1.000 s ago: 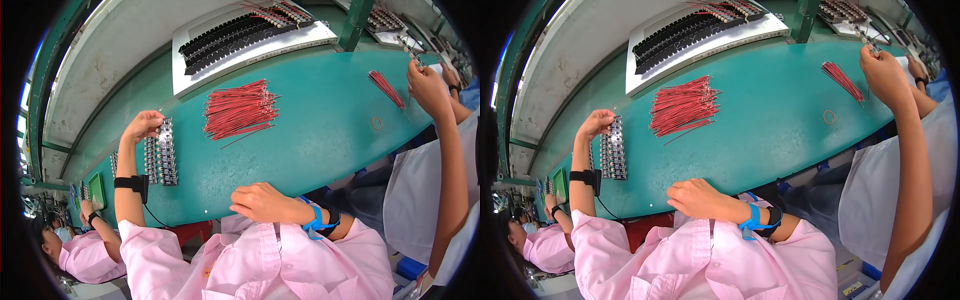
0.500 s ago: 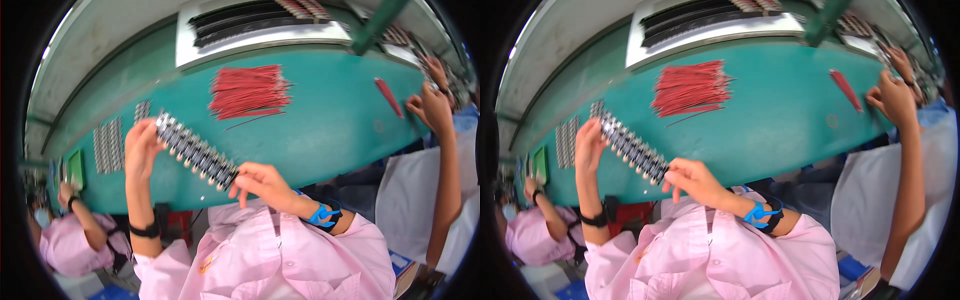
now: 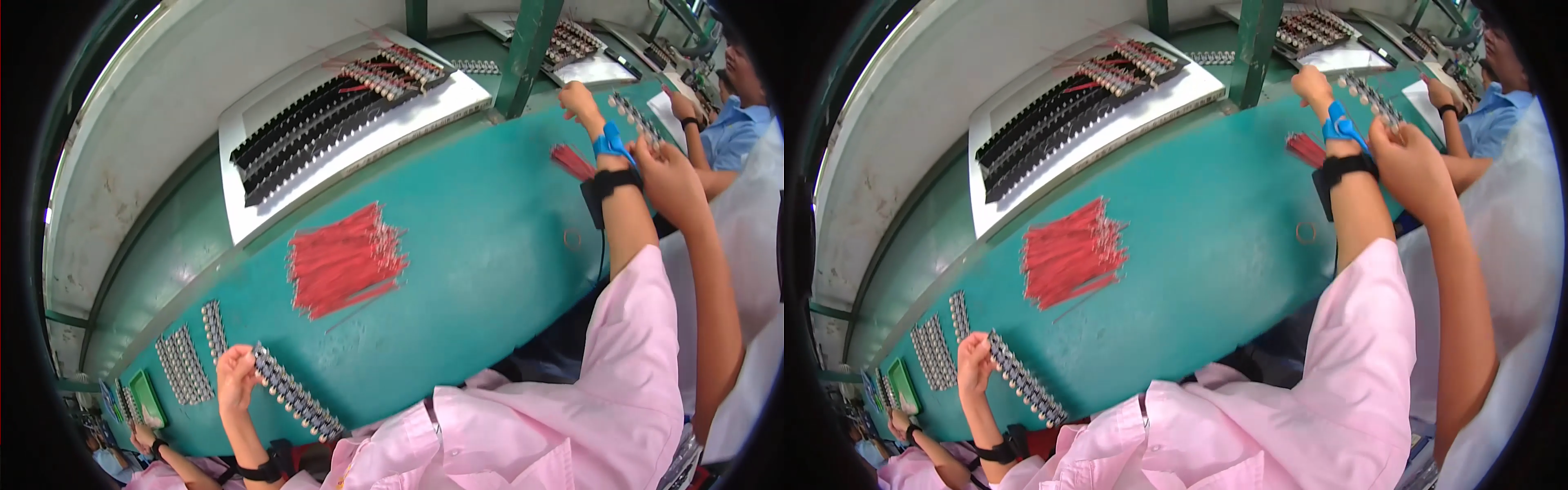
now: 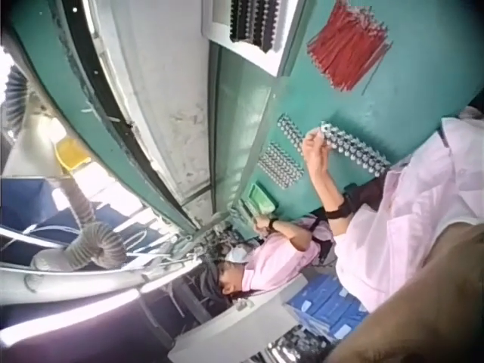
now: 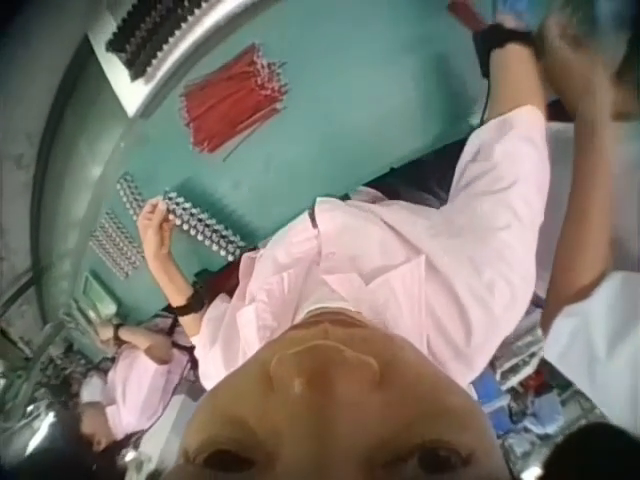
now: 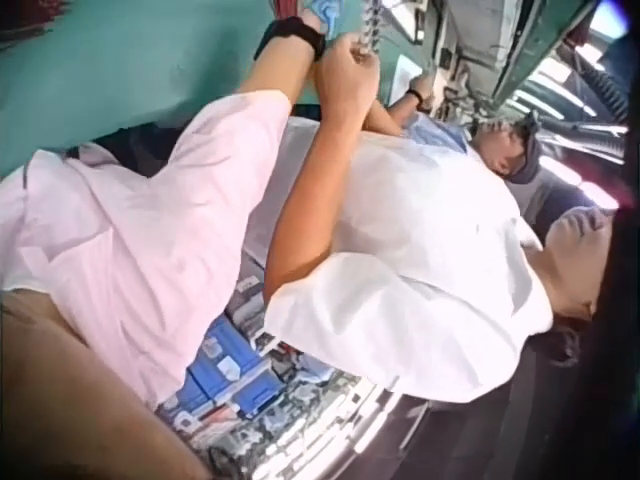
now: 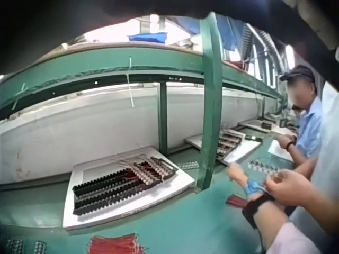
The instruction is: The person picks up a red wire from a pile, inserts it into a circuit board, and repeats this for several more wires. They then place the completed board into a tray and pick up a new circuit board to repeat the process.
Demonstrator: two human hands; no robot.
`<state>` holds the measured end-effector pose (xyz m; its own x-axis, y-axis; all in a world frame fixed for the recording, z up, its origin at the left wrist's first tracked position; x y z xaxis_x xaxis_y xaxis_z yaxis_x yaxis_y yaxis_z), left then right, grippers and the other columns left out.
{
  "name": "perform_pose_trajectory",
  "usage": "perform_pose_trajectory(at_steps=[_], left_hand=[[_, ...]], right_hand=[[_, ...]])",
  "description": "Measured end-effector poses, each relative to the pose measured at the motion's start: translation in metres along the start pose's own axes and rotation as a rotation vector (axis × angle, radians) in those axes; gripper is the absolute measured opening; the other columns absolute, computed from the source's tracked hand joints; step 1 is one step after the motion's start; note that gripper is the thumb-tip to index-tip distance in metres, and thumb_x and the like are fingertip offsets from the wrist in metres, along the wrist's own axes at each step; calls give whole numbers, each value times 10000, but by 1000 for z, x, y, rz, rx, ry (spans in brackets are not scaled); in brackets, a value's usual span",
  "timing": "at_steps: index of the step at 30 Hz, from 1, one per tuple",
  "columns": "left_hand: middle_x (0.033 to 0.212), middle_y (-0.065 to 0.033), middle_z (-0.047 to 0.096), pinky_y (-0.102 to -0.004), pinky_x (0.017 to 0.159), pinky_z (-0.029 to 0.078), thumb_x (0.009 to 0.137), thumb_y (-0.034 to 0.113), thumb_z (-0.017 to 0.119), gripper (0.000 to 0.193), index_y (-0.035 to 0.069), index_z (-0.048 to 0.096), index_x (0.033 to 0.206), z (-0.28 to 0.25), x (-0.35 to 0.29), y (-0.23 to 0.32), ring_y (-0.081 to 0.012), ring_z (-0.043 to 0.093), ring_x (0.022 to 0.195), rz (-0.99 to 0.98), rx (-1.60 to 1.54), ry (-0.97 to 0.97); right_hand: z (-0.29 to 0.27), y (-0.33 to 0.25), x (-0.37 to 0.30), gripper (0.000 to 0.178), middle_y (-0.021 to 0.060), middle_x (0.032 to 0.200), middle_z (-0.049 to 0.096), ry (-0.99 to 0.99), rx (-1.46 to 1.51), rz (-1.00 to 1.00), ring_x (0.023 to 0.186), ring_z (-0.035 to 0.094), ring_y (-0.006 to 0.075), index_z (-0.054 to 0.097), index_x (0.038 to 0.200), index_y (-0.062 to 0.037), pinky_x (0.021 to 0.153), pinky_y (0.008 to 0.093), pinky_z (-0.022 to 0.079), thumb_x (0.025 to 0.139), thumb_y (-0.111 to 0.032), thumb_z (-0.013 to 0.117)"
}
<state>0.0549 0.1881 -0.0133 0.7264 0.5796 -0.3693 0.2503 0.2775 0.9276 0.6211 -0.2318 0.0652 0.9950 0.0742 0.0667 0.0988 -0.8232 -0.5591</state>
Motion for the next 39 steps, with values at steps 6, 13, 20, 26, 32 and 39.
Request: perform_pose_trajectory(at_steps=[6,13,20,26,32,39], left_hand=[[575,-16,499,-199,386,457,720,48,530,87,2,485,778,-19,7,-4,-62,476,445,-49,48,160],[547,19,456,-183,361,438,725,62,539,106,24,468,793,-29,7,-6,-51,458,411,-18,58,276],[561,-10,492,-195,375,445,732,56,520,91,8,470,791,-24,10,-6,-76,485,425,-32,50,301],[577,-1,490,-184,384,441,730,64,526,98,16,471,794,-12,21,-4,-71,483,441,-17,47,257],[598,30,455,-193,400,392,720,140,556,116,69,490,783,-14,20,-6,-60,449,492,-19,83,203],[699,-17,524,-221,515,447,749,161,535,155,34,501,832,-12,-12,-1,-96,509,576,88,-111,263]], right_hand=[[81,-23,138,260,221,807,557,-40,-62,-347,735,574,265,546,846,42,605,335,457,684,-151,483],[148,37,256,358,150,913,533,-29,401,-701,844,527,228,485,1013,-33,684,296,432,718,-228,536],[106,-33,136,299,137,853,560,-139,-26,-595,801,524,259,540,873,-12,700,337,410,644,-200,584],[51,-55,137,281,121,753,546,-46,-162,-463,699,509,241,555,813,-19,610,331,385,623,-222,596],[-22,46,213,285,95,588,503,-2,-143,-330,520,480,187,553,773,-44,421,295,349,622,-282,591],[15,-3,91,246,66,619,512,-258,204,-401,476,453,103,559,712,-54,381,228,332,745,-285,483]])
Point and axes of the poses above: each hand's wrist, its own x-axis towards the middle knuckle, its own z-axis out of the palm, y = z × x, the point moved 9 cm from there along x, towards the middle knuckle
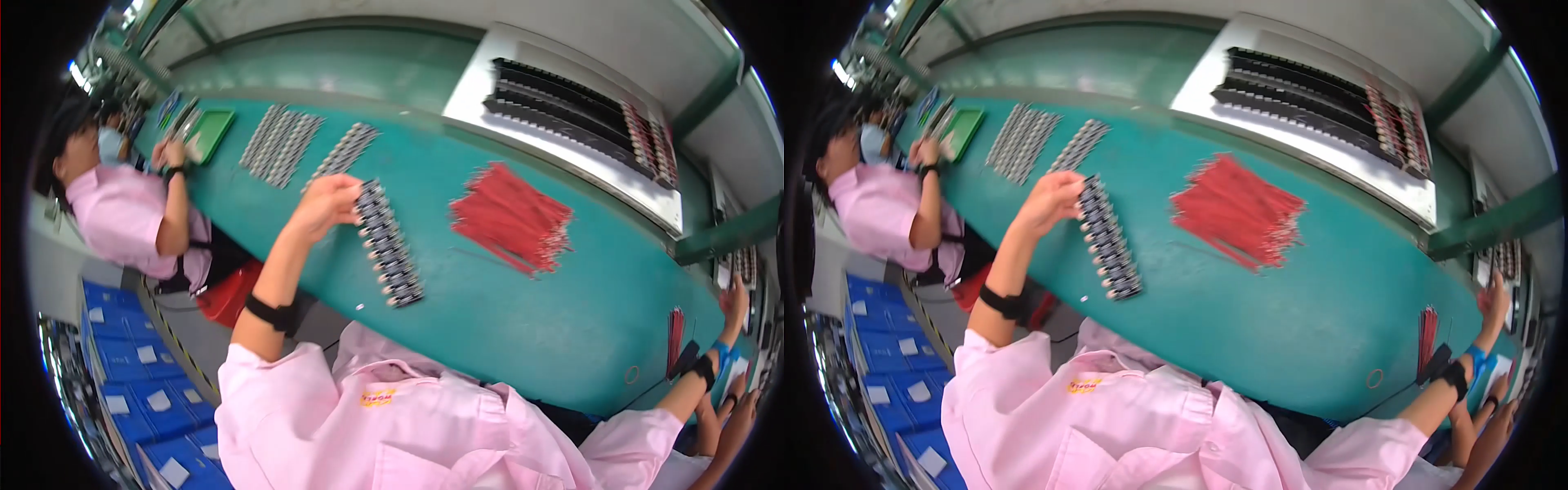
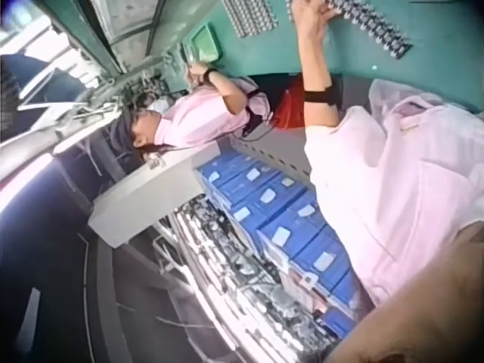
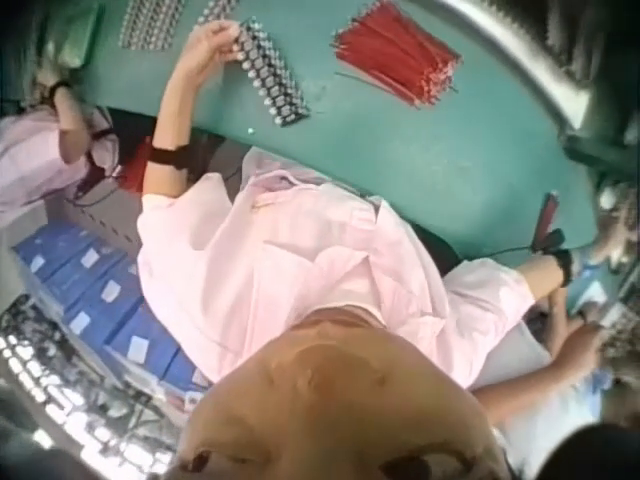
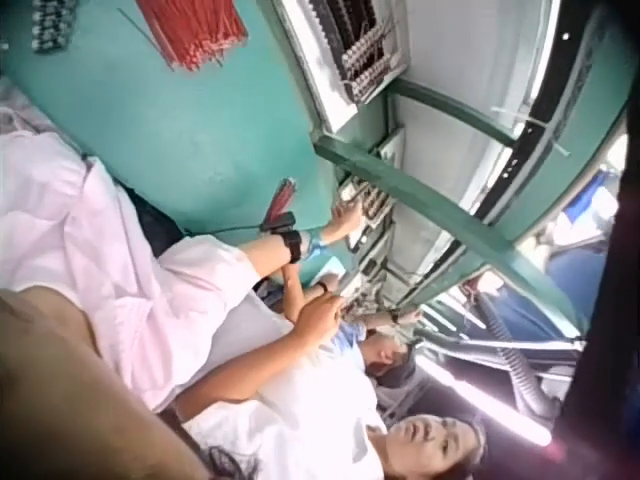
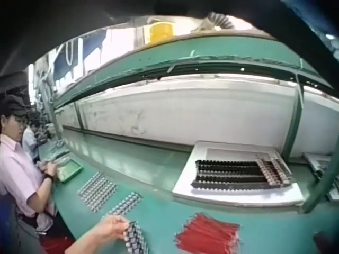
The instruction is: The person picks up a red wire from a pile, inserts it into a circuit board, and repeats this for several more wires. They then place the completed board into a tray and pick up a new circuit board to repeat the process.
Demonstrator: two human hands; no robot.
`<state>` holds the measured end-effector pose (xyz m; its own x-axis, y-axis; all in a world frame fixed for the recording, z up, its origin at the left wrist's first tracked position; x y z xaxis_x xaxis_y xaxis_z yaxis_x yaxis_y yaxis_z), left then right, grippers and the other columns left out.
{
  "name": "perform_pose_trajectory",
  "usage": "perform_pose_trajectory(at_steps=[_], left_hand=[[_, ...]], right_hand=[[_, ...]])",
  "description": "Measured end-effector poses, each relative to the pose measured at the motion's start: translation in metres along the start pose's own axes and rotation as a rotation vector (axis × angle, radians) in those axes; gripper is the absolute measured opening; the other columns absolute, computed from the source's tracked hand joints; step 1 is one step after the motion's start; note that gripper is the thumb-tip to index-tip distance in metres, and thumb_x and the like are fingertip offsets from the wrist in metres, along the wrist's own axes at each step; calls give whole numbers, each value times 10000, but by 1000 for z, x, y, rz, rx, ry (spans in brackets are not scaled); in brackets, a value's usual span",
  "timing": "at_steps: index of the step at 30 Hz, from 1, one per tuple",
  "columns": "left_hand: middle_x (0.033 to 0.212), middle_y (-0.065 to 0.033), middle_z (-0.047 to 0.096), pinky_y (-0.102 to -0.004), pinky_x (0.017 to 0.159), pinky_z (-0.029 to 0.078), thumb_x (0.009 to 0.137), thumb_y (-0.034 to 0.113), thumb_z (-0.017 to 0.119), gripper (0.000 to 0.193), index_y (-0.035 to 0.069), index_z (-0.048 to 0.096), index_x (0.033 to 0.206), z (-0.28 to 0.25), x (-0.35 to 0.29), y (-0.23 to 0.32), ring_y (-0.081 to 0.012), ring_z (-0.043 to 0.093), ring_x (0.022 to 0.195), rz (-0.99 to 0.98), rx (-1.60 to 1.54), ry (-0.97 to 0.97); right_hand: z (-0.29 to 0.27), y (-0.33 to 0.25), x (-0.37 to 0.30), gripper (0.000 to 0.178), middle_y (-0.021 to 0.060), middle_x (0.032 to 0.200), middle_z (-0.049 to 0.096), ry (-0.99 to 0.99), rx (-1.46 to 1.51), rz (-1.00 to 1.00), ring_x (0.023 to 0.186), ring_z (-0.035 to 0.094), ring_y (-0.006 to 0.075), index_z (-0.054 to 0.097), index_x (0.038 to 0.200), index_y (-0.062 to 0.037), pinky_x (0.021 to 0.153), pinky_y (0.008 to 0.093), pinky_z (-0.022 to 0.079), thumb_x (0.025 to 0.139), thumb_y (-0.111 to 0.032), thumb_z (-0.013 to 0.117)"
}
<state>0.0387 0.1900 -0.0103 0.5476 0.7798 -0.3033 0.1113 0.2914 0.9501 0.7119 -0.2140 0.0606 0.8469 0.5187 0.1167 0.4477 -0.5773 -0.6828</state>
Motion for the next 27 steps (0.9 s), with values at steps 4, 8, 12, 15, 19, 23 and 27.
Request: perform_pose_trajectory(at_steps=[4,8,12,15,19,23,27], left_hand=[[731,-39,540,-233,542,464,749,138,516,156,8,505,834,-25,-3,-12,-115,540,621,-32,38,47],[723,-77,551,-252,507,447,726,153,523,201,-12,511,840,-26,12,-3,-140,543,590,78,411,-77],[682,-101,535,-296,528,431,694,175,551,236,-13,504,828,-20,7,19,-188,540,604,442,954,-24],[718,-114,520,-325,577,417,663,211,587,275,15,495,833,-18,-10,32,-249,518,663,706,1060,79],[854,-98,507,-342,660,406,617,194,637,357,48,491,909,-19,-87,102,-261,503,781,1007,921,237],[910,-66,493,-324,755,372,571,169,666,480,62,462,993,-5,-168,117,-237,490,843,1190,1386,209],[924,-69,495,-318,785,360,554,145,668,504,50,450,998,-6,-167,76,-230,482,872,890,1488,-79]], right_hand=[[8,-60,-108,278,40,582,495,188,120,164,467,446,93,544,772,-43,373,213,324,744,-315,494],[-6,-81,-207,326,13,545,479,412,221,391,459,440,82,530,831,-33,365,199,316,744,-346,504],[76,-164,-261,294,38,626,516,238,436,19,486,452,67,525,871,9,426,173,356,756,-260,506],[177,-284,-312,263,66,721,536,1,490,-257,508,448,66,515,929,22,472,166,369,753,-171,501],[264,-379,-361,352,72,804,542,-247,250,-525,566,487,88,501,945,23,510,185,401,602,-24,568],[307,-444,-401,446,116,827,523,-476,103,-846,627,527,177,483,952,25,558,258,437,529,-25,616],[320,-469,-429,484,131,851,514,-547,119,-1049,656,526,239,468,981,7,569,294,438,529,-41,633]])
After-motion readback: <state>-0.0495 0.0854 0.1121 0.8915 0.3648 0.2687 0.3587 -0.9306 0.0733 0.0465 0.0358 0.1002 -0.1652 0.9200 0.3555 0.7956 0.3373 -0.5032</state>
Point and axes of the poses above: each hand's wrist, its own x-axis towards the middle knuckle, its own z-axis out of the palm, y = z × x, the point moved 9 cm from there along x, towards the middle knuckle
